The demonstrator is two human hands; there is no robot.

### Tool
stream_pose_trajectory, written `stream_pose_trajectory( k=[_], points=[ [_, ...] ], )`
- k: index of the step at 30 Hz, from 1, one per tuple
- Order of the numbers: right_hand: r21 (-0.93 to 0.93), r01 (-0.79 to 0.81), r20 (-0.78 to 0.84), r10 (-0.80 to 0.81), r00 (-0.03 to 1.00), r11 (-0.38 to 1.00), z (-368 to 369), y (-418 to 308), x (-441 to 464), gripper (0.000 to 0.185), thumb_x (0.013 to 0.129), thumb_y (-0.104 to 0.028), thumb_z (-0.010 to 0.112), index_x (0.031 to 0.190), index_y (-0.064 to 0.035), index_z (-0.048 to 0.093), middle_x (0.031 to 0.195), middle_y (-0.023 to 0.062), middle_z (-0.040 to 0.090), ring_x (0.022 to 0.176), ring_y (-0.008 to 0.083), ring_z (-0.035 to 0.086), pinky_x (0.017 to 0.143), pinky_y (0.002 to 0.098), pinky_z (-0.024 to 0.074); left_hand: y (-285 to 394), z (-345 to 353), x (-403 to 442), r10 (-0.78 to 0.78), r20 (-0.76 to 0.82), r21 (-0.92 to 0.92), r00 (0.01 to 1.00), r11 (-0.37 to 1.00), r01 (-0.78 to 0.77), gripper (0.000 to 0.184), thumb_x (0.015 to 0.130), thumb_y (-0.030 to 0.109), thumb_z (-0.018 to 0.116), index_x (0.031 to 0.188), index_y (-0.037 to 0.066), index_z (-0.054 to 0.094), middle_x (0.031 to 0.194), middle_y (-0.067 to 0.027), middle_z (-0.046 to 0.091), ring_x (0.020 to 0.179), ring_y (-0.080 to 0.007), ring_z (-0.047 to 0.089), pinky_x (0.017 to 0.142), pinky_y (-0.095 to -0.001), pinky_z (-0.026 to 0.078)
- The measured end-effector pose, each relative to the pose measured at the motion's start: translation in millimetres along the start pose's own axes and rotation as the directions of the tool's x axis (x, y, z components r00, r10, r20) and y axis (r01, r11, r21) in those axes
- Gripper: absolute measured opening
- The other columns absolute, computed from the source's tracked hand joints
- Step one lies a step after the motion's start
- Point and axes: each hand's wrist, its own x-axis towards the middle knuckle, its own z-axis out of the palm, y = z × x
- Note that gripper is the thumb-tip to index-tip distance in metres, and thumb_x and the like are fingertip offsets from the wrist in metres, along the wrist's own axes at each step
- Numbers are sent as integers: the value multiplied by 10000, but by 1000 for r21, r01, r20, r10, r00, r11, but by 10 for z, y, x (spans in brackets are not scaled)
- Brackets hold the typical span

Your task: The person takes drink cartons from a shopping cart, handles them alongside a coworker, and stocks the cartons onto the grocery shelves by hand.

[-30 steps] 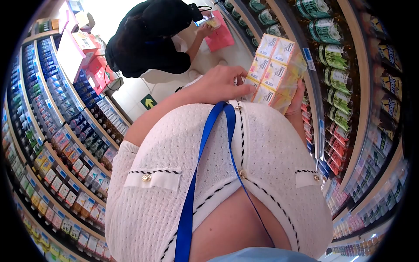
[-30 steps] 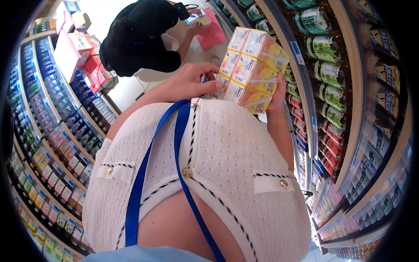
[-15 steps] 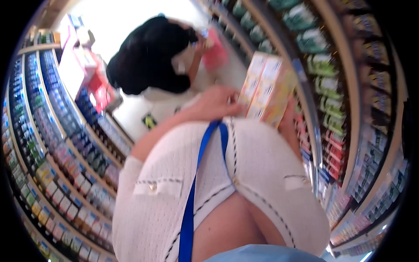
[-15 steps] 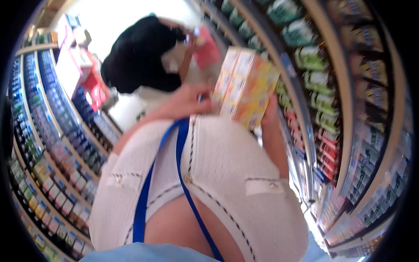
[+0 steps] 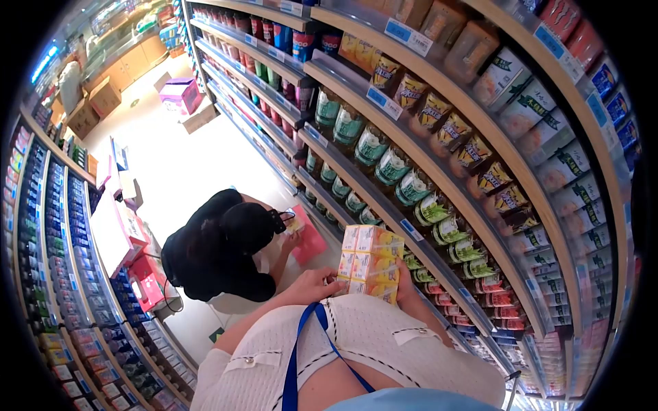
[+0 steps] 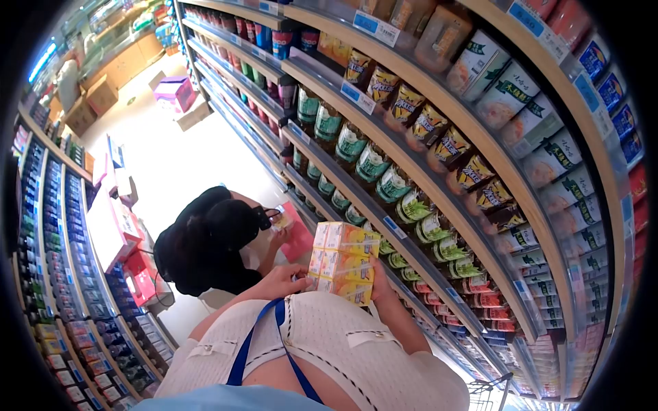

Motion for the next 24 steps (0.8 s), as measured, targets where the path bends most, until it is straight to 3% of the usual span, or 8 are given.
stream_pose_trajectory(
  k=[1,14,24],
  points=[
    [-13,10,-10,-10,1000,1000,23,2,-3,536,835,-435,472,1234,-78,436,1164,123,535,1025,274,537,856,411,446,-18,-2,1,29,-14,10,999,1000,-28,496,779,418,570,1024,-14,575,795,-157,628,728,-248,606,639,-323,452],
    [-50,18,30,-17,999,999,206,-4,-69,557,827,-439,488,1243,-75,423,1183,141,516,1038,291,527,879,427,431,-45,-39,-116,71,-37,-17,997,997,-71,492,763,431,584,1022,13,594,791,-159,625,723,-246,606,634,-325,450],
    [-122,5,-71,-14,997,992,312,41,-175,556,824,-452,472,1243,-89,426,1192,121,511,1049,294,514,892,432,414,-142,-31,-165,58,-6,23,998,998,-58,528,752,491,577,1033,44,599,815,-163,619,738,-275,601,639,-335,454]
  ],
)
